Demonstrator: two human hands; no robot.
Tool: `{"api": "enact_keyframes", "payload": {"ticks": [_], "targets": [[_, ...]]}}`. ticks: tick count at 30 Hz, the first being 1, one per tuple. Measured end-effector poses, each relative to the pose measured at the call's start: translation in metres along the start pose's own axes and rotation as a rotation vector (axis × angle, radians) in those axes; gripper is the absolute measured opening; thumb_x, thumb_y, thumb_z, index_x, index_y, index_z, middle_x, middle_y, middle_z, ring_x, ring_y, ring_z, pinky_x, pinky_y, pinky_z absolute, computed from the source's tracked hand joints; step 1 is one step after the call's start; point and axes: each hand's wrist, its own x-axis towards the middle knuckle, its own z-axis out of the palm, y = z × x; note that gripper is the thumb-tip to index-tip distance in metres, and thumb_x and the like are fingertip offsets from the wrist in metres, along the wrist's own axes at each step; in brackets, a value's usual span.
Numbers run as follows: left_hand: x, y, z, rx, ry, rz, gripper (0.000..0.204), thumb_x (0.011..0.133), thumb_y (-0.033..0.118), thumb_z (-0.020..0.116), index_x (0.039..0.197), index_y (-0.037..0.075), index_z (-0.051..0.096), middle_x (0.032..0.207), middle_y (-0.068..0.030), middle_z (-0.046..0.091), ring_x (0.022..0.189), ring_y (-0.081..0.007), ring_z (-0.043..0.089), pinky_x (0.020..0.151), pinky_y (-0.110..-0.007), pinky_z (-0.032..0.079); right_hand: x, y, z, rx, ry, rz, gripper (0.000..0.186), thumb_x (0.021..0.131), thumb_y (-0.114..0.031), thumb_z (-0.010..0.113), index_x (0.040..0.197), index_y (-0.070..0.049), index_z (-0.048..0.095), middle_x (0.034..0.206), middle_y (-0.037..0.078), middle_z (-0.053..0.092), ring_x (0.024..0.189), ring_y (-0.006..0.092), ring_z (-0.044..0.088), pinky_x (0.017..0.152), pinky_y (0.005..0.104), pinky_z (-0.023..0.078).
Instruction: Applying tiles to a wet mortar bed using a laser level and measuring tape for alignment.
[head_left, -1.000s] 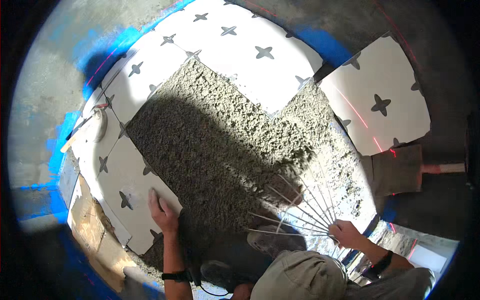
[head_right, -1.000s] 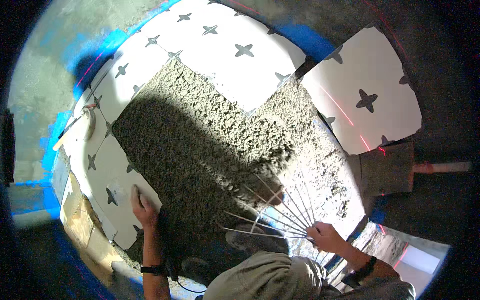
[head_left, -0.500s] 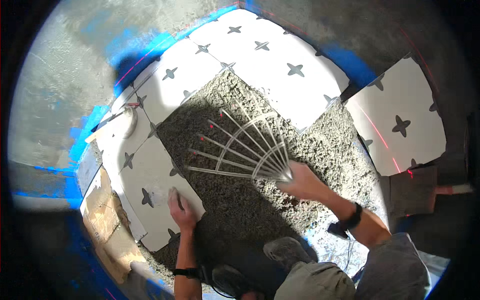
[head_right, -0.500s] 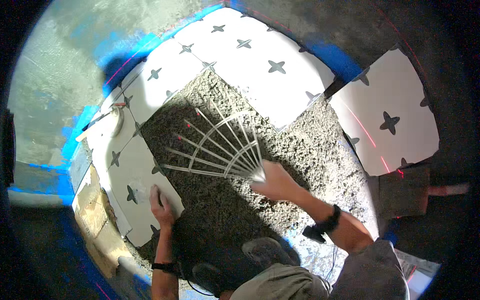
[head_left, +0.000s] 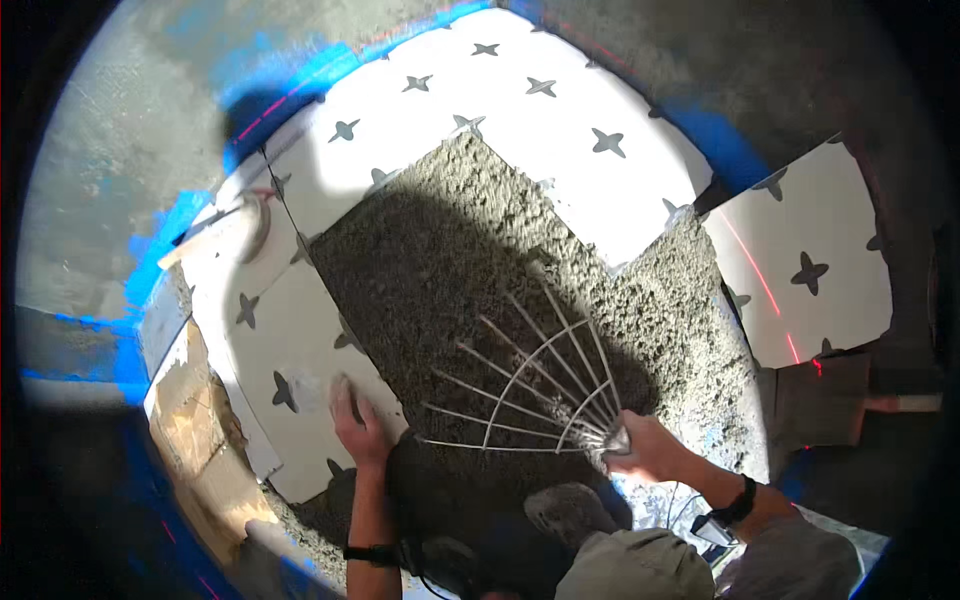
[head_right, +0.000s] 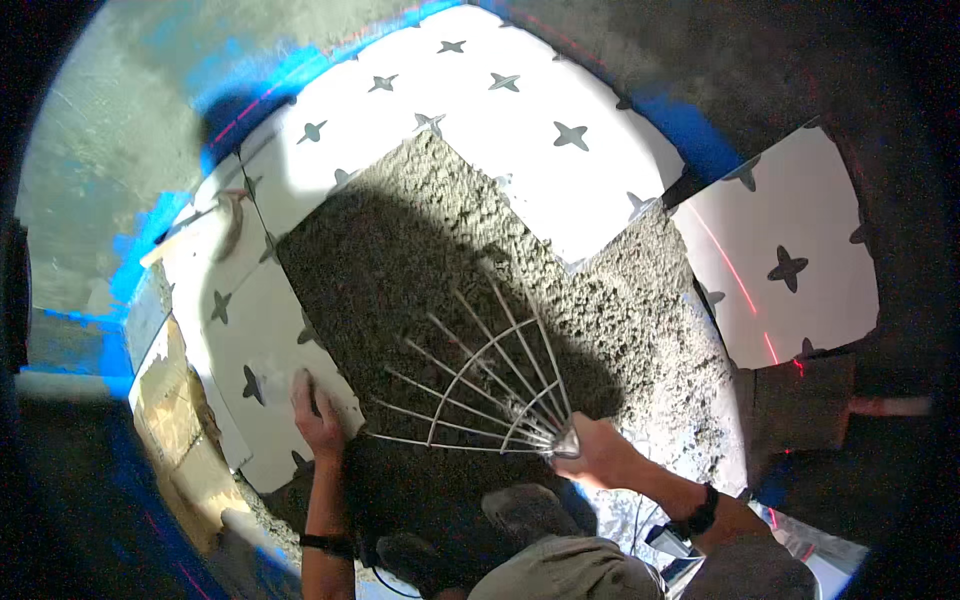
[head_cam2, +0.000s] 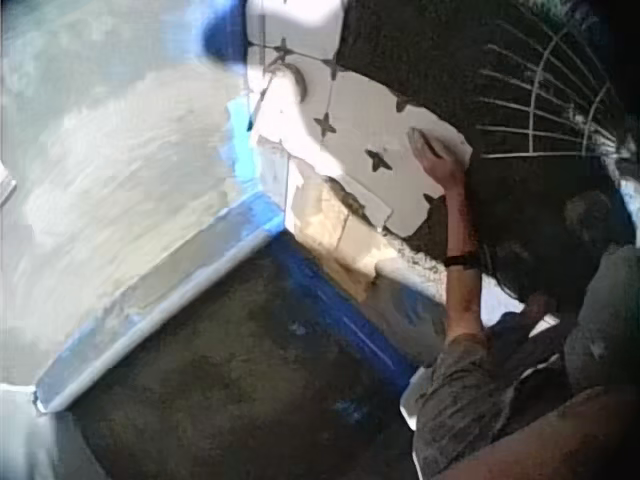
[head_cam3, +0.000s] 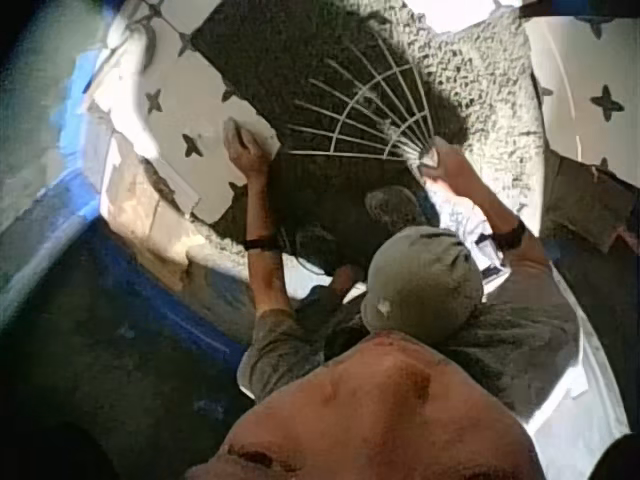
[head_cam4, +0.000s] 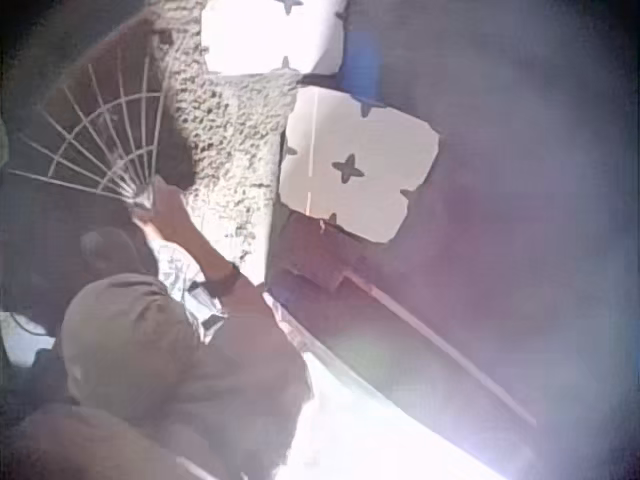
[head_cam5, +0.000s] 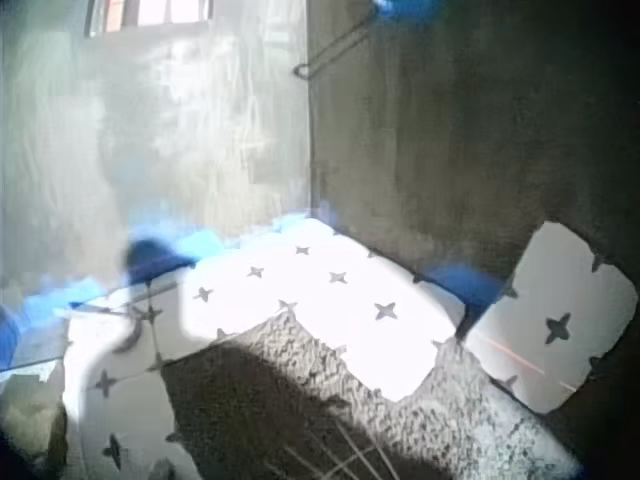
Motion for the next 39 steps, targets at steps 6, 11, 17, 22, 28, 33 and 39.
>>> {"api": "enact_keyframes", "payload": {"ticks": [6,11,17,22,28,33,39], "targets": [[0.002,0.003,-0.004,0.019,-0.012,-0.007,0.045,0.106,0.015,0.051,0.144,-0.009,0.054,0.155,-0.0272,0.051,0.146,-0.0435,0.046,0.121,-0.048,0.038,-0.002,0.016,-0.009,0.039,0.128,0.023,0.051,0.082,-0.032,0.080,0.107,0.005,0.056,0.086,0.028,0.071,0.081,0.0448,0.074,0.075,0.0519,0.058],[0.008,0.006,0.001,0.021,0.009,0.032,0.046,0.107,0.014,0.050,0.146,-0.009,0.051,0.160,-0.0278,0.044,0.148,-0.0445,0.043,0.121,-0.049,0.037,0.065,0.005,-0.017,0.056,0.199,-0.155,0.048,0.077,-0.028,0.079,0.104,0.006,0.057,0.089,0.029,0.070,0.083,0.0460,0.072,0.074,0.0507,0.057],[0.018,0.001,0.010,0.037,0.033,0.023,0.044,0.105,0.010,0.052,0.144,-0.010,0.052,0.156,-0.0287,0.048,0.144,-0.0465,0.046,0.121,-0.051,0.036,0.151,-0.064,-0.061,-0.039,0.208,-0.322,0.045,0.080,-0.028,0.074,0.105,0.007,0.059,0.092,0.023,0.069,0.083,0.0329,0.070,0.076,0.0465,0.058],[0.018,0.002,0.013,0.076,0.056,0.040,0.044,0.104,0.011,0.053,0.142,-0.010,0.054,0.154,-0.0294,0.050,0.142,-0.0463,0.048,0.120,-0.051,0.037,0.167,-0.111,-0.101,-0.118,0.196,-0.325,0.040,0.080,-0.020,0.067,0.108,0.007,0.057,0.085,0.019,0.067,0.072,0.0273,0.064,0.067,0.0439,0.057],[0.016,0.010,0.011,0.042,0.049,-0.022,0.044,0.102,0.012,0.055,0.140,-0.010,0.055,0.153,-0.0294,0.051,0.141,-0.0467,0.048,0.120,-0.051,0.037,0.201,-0.138,-0.126,-0.600,0.335,-0.454,0.034,0.083,-0.014,0.063,0.107,0.009,0.057,0.074,0.022,0.068,0.067,0.0336,0.071,0.065,0.0492,0.059],[0.016,0.008,0.012,0.053,0.059,-0.047,0.043,0.101,0.011,0.055,0.139,-0.009,0.056,0.153,-0.0284,0.052,0.141,-0.0460,0.049,0.119,-0.051,0.038,0.230,-0.135,-0.145,-0.761,0.275,-0.355,0.022,0.089,-0.012,0.058,0.106,0.003,0.060,0.071,0.013,0.064,0.059,0.0246,0.064,0.054,0.0442,0.055],[0.015,0.006,0.013,0.048,0.075,-0.026,0.043,0.100,0.010,0.056,0.139,-0.009,0.056,0.152,-0.0281,0.052,0.141,-0.0459,0.049,0.119,-0.051,0.038,0.263,-0.071,-0.187,-0.597,0.475,-0.220,0.046,0.106,-0.030,0.037,0.076,-0.006,0.063,0.065,0.009,0.058,0.051,0.0185,0.053,0.047,0.0363,0.052]]}}
